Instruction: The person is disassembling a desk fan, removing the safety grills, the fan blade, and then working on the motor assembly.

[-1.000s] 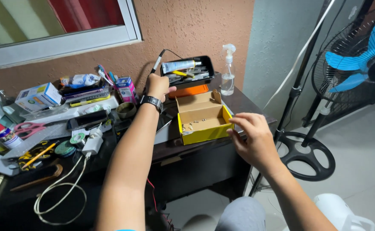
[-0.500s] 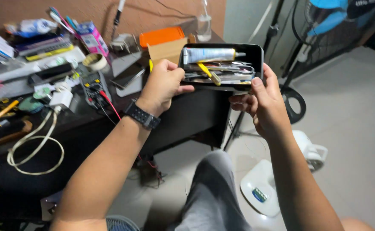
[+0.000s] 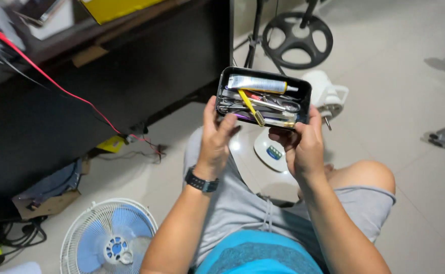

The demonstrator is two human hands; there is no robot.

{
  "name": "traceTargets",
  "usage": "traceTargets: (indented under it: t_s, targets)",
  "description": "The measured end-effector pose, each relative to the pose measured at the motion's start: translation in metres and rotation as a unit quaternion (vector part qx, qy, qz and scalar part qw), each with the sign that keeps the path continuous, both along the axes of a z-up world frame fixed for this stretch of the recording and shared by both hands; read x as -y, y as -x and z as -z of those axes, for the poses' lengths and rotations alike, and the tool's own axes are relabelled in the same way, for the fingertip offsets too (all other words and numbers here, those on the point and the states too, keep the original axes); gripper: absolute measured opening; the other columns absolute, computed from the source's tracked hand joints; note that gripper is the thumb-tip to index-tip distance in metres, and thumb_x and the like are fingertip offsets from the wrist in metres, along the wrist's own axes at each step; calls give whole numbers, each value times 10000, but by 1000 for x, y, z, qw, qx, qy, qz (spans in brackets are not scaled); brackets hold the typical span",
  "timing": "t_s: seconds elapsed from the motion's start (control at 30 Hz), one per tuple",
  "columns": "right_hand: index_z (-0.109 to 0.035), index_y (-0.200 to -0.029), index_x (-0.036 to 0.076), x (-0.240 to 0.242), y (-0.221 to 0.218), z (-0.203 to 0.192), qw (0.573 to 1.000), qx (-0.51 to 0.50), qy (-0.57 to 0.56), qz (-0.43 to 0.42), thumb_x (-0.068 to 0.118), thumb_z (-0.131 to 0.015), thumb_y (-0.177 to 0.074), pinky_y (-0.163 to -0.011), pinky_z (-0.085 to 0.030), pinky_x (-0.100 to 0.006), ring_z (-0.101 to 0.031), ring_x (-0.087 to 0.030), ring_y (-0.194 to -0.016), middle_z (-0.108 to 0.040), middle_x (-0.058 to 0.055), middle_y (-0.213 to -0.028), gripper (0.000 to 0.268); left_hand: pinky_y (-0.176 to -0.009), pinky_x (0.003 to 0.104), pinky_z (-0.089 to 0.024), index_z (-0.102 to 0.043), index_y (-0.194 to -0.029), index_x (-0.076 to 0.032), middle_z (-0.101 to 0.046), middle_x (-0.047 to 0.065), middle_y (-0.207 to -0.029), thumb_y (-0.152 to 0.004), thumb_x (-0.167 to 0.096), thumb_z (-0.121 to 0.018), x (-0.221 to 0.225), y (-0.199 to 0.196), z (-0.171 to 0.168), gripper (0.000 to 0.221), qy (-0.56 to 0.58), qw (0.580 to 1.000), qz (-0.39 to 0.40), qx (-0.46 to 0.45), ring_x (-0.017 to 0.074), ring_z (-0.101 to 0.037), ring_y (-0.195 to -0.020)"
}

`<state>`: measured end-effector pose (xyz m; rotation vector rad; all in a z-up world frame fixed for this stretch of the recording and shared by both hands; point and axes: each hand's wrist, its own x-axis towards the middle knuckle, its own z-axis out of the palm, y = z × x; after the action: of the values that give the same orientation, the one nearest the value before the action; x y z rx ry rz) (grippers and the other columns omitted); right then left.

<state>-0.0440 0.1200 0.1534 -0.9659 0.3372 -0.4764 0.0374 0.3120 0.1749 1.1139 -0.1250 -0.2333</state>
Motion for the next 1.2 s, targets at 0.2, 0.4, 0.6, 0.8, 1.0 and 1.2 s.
traceTargets:
  t_s: [0.2,0.4,0.6,0.8,1.0,1.2]
  targets:
    - [-356,-1698,240,-11,33,45,999,-31,-37,0,129,-522,-1062,-812,-789,-515,-865,-440,-923,-788,-306,-1245,667,-963,483,-698,-532,-1665,-133,-733,77,-1356,-985,-66,-893,35,21,65,773,166,975,26,-148,228,-787,-1069]
    - [-405,-1676,151,14,61,85,985,-97,143,-14,189,-642,-1112,-770,-716,-379,-787,-277,-936,-764,-213,-1198,612,-734,441,-747,-698,-1502,-27,-803,148,-1138,-864,70,-781,43,-19,253,651,168,962,-28,-215,298,-831,-868]
    - [-760,-1420,82,30,64,33,873,-135,456,112,163,-826,-1124,-1054,-600,-405,-712,-273,-1191,-739,-149,-1401,314,-741,410,-747,-669,-1549,-28,-806,129,-1132,-790,72,-717,44,-11,258,767,135,971,11,-199,265,-818,-905]
    - [-866,-1208,162,24,58,5,747,-52,653,111,224,-940,-1037,-1191,-479,-524,-611,-429,-1347,-672,-152,-1500,196,-742,438,-738,-615,-1630,-18,-806,150,-1124,-769,73,-689,53,4,217,869,103,977,61,-178,292,-831,-909]
    - [-848,-1240,218,-1,41,21,705,-56,706,38,543,-946,-970,-1257,-392,-573,-491,-462,-1499,-589,-158,-1616,434,-715,409,-740,-651,-1474,-88,-760,104,-1092,-791,55,-728,58,20,146,701,59,983,74,-155,259,-809,-927]
    - [-833,-1221,189,18,37,31,702,-78,707,47,327,-953,-1003,-1261,-392,-611,-488,-499,-1487,-599,-190,-1597,285,-694,445,-746,-656,-1418,-103,-746,107,-1045,-782,44,-733,54,19,142,658,70,979,82,-174,279,-818,-871]
